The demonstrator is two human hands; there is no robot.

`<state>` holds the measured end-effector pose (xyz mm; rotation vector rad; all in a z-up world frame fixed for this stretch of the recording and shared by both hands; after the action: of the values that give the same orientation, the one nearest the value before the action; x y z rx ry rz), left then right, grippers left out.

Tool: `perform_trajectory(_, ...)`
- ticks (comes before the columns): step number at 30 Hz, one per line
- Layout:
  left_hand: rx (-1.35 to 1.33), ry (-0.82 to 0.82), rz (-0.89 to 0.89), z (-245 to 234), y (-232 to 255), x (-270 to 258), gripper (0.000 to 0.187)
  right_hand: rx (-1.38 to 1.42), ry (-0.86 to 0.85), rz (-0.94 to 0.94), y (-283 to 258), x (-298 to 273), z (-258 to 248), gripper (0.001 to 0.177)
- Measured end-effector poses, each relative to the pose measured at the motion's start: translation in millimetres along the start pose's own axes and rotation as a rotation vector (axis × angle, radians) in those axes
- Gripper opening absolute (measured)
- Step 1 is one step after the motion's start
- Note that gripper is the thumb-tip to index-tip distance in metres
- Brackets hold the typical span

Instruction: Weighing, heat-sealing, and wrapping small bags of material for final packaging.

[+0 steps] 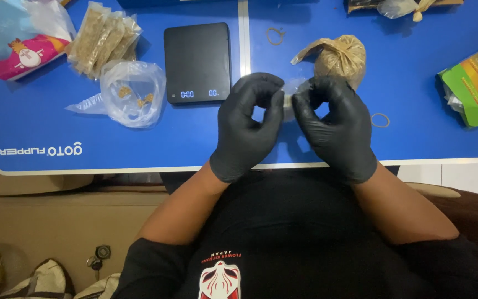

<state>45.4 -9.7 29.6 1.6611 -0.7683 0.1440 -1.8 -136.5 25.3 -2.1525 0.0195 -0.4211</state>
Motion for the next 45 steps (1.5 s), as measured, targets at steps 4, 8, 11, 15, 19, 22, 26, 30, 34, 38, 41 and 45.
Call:
perform_trajectory(4,-0.069,-0.019,0.011,-3,6,4,0.007,-0.088,0.023,-0.088,5,1,3,0.004)
perform_trajectory(8,0.176,-0.138,0.2,-1,19,9,0.012,-0.065,-0.029,-0.052,6,3,1,0.009)
perform_trajectory(11,0.392,-0.225,0.258,5,15,8,0.021,0.094,-0.078,-0.018,5,5,-2,0.015)
perform_trajectory(15,0.652,-0.158,0.377,5,23,6,0.023,0.121,-0.061,-0.023,7,3,-7,0.017)
perform_trajectory(19,0.787,-0.187,0.451,5,34,8,0.015,0.175,-0.073,-0.038,7,1,-6,0.01)
perform_trajectory(22,0.297,-0.508,0.13,2,28,24,0.007,0.198,-0.104,-0.01,11,2,-5,0.008)
perform_trajectory(26,0.171,-0.539,0.075,-8,29,25,0.008,0.373,-0.079,-0.175,-11,5,-12,0.023)
perform_trajectory(30,-0.034,-0.589,0.016,-9,25,22,0.005,0.074,-0.275,-0.408,-18,7,-15,0.021)
perform_trajectory(34,-0.188,-0.533,-0.03,-10,22,21,0.011,-0.035,-0.442,-0.381,-15,13,-18,0.017)
perform_trajectory(38,-0.233,-0.567,0.08,-12,25,22,0.008,0.127,-0.554,-0.27,-8,22,-20,0.007)
perform_trajectory(41,-0.18,-0.621,0.116,-14,25,25,0.012,0.462,-0.602,-0.087,1,26,-17,0.004)
perform_trajectory(45,0.046,-0.697,0.211,-9,27,30,0.005,0.607,-0.585,-0.056,11,29,-14,0.007)
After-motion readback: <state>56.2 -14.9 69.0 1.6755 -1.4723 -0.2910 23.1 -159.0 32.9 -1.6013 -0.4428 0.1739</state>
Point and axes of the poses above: each hand's wrist, its own x-axis towards the middle knuckle, its own z-axis out of the palm, y = z × x, the point moved 5 cm from there along x, towards the middle knuckle, and after that the axes turned 9 degrees about -y, right-handed, at the moved point
